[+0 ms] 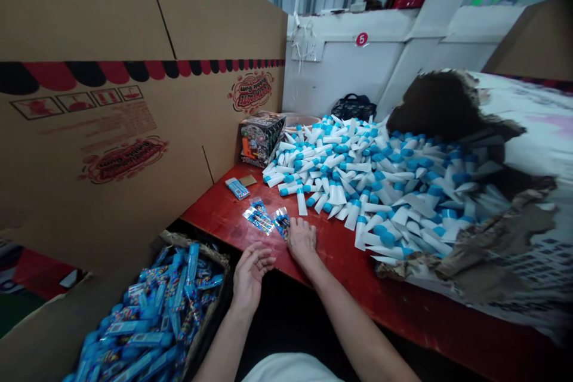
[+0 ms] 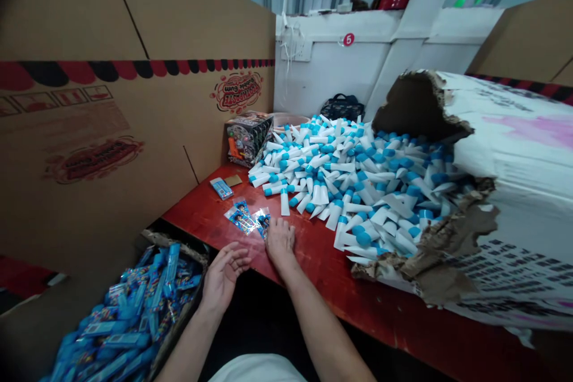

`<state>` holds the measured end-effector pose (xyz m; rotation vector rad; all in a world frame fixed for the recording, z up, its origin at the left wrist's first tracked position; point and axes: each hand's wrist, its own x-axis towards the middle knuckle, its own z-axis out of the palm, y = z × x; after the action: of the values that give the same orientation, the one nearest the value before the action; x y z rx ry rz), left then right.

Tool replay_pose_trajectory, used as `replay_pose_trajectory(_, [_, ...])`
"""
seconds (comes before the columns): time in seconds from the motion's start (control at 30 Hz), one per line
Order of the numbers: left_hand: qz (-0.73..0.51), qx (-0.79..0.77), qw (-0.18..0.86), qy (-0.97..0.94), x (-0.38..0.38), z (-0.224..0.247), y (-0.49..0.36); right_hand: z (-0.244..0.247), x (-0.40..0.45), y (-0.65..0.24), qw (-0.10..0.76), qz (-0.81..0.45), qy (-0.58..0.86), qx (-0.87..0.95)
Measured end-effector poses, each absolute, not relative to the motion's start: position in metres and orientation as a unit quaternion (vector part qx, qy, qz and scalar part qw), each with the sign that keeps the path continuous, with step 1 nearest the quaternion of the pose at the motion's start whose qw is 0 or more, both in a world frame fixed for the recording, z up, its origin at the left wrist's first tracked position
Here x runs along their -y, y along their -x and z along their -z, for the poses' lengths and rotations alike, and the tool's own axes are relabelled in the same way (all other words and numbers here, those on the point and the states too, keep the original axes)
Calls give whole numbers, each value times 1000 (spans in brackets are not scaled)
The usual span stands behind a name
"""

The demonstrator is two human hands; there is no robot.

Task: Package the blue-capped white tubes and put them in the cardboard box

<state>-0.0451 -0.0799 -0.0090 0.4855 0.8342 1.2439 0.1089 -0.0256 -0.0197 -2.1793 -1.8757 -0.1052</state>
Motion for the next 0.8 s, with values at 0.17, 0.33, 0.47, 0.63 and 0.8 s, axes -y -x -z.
replay_pose_trajectory(0.17, [-552, -382, 692, -266, 76, 0, 37, 17, 27, -117, 158, 32, 746, 646])
replay_pose_trajectory(0.33, [-497, -378, 722, -297, 56, -8, 12, 11, 51, -119, 245, 76, 685, 682])
replay_pose_trajectory(0.47, [-496, -375, 725, -298, 41, -7, -13, 3, 70, -123, 306, 69, 643, 699])
replay_pose_trajectory(0.63, [-527, -352, 730, -256, 37, -5, -30, 8, 68, -140, 498, -112, 632, 583])
replay_pose_trajectory(0.8, [-525, -337, 734, -268, 38, -1, -29, 21, 57, -147, 528, -324, 589, 519])
